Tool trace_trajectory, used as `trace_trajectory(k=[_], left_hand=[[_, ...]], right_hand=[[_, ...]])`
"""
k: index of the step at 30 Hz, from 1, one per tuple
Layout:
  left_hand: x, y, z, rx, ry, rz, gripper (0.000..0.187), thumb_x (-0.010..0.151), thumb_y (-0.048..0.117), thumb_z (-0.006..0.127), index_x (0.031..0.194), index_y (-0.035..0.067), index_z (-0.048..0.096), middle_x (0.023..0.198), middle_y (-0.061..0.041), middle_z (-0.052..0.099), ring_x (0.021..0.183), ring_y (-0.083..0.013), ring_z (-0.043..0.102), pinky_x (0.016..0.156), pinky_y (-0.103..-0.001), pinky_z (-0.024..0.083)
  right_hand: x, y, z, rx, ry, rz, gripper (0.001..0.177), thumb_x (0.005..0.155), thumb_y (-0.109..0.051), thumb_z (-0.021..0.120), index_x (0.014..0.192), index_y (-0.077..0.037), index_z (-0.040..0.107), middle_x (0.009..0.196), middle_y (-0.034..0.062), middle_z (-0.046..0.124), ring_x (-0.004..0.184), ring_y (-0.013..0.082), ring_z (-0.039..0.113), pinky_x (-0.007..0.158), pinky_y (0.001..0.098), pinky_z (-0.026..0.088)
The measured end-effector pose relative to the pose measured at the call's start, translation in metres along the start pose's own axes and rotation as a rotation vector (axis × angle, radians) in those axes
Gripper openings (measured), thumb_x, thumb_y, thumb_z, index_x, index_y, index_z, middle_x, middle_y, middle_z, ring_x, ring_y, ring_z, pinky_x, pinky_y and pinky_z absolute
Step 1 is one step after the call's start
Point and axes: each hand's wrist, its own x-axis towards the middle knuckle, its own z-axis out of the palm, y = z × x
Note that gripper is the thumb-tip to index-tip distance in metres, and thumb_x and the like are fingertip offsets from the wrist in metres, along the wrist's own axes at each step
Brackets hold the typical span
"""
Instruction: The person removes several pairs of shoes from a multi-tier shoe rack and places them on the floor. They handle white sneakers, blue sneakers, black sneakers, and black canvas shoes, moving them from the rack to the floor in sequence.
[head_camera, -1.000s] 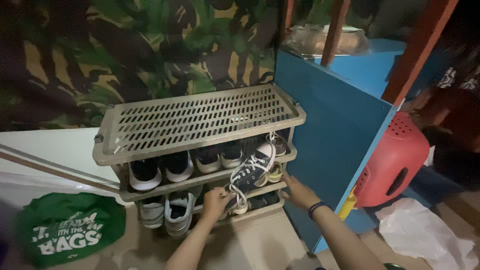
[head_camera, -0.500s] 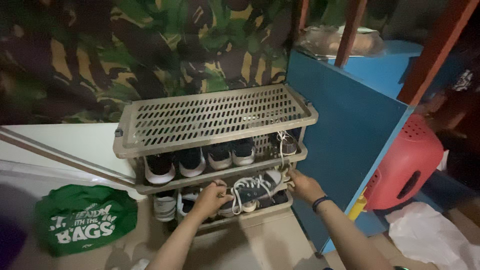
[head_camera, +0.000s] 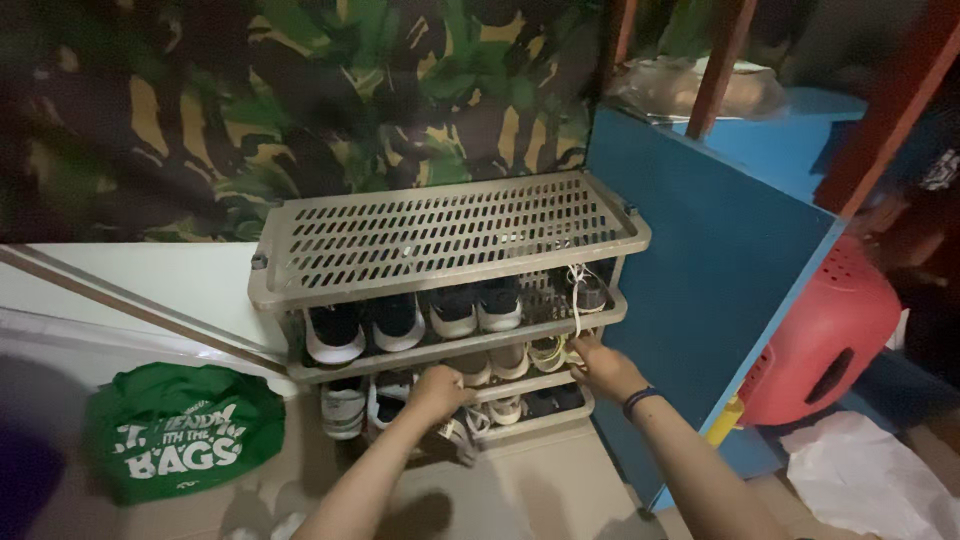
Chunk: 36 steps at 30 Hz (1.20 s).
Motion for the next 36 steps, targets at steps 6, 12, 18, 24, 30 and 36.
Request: trace_trajectory(k=[6, 12, 18, 24, 30, 36], left_hand=[[-0.010, 0.000, -0.007, -0.043, 0.088, 0.067, 0.049, 0.079, 0.040, 0.081, 0.066, -0.004, 0.065, 0.065, -0.025, 0.065, 0.061, -0.0355, 0.065, 0.064, -0.049, 0.050], [0.000, 0.009, 0.002, -0.057, 0.138, 0.124, 0.050, 0.077, 0.048, 0.078, 0.068, 0.000, 0.069, 0.071, -0.027, 0.067, 0.068, -0.0420, 0.067, 0.066, -0.050, 0.053], [0.025, -0.005, 0.017, -0.066, 0.176, 0.073, 0.052, 0.077, 0.051, 0.075, 0.069, 0.000, 0.072, 0.074, -0.028, 0.068, 0.072, -0.0428, 0.070, 0.068, -0.051, 0.054], [0.044, -0.008, 0.023, -0.104, 0.198, 0.109, 0.052, 0.078, 0.050, 0.078, 0.065, 0.001, 0.067, 0.067, -0.024, 0.068, 0.063, -0.0382, 0.069, 0.064, -0.049, 0.054], [0.044, -0.001, 0.019, -0.151, 0.158, 0.063, 0.047, 0.080, 0.047, 0.077, 0.067, 0.003, 0.067, 0.065, -0.021, 0.066, 0.059, -0.0352, 0.065, 0.062, -0.047, 0.052], [0.050, 0.006, 0.024, -0.085, 0.265, 0.116, 0.049, 0.080, 0.047, 0.077, 0.066, 0.001, 0.066, 0.063, -0.024, 0.063, 0.057, -0.0380, 0.061, 0.060, -0.050, 0.049]], right_hand=[[0.008, 0.000, 0.026, 0.079, 0.047, -0.085, 0.038, 0.086, -0.019, 0.072, 0.121, -0.011, 0.060, 0.117, 0.0162, 0.068, 0.109, 0.0339, 0.067, 0.092, 0.0443, 0.056], [0.025, -0.005, 0.038, 0.051, -0.131, 0.024, 0.045, 0.093, -0.025, 0.064, 0.135, -0.010, 0.055, 0.127, 0.0159, 0.065, 0.111, 0.0311, 0.072, 0.095, 0.0424, 0.058], [0.051, 0.001, 0.047, -0.099, -0.050, -0.063, 0.063, 0.089, -0.030, 0.070, 0.143, -0.009, 0.046, 0.147, 0.0211, 0.049, 0.119, 0.0408, 0.062, 0.097, 0.0476, 0.054], [0.065, 0.009, 0.049, -0.034, -0.020, -0.072, 0.060, 0.086, -0.029, 0.070, 0.139, -0.009, 0.049, 0.143, 0.0227, 0.049, 0.117, 0.0429, 0.061, 0.097, 0.0492, 0.053], [0.074, 0.015, 0.038, -0.019, 0.043, 0.013, 0.052, 0.090, -0.029, 0.067, 0.133, -0.005, 0.050, 0.134, 0.0239, 0.054, 0.110, 0.0453, 0.063, 0.091, 0.0518, 0.055], [0.077, 0.027, 0.037, -0.006, 0.153, -0.039, 0.053, 0.090, -0.027, 0.070, 0.134, -0.005, 0.052, 0.137, 0.0236, 0.053, 0.114, 0.0435, 0.063, 0.093, 0.0496, 0.055]])
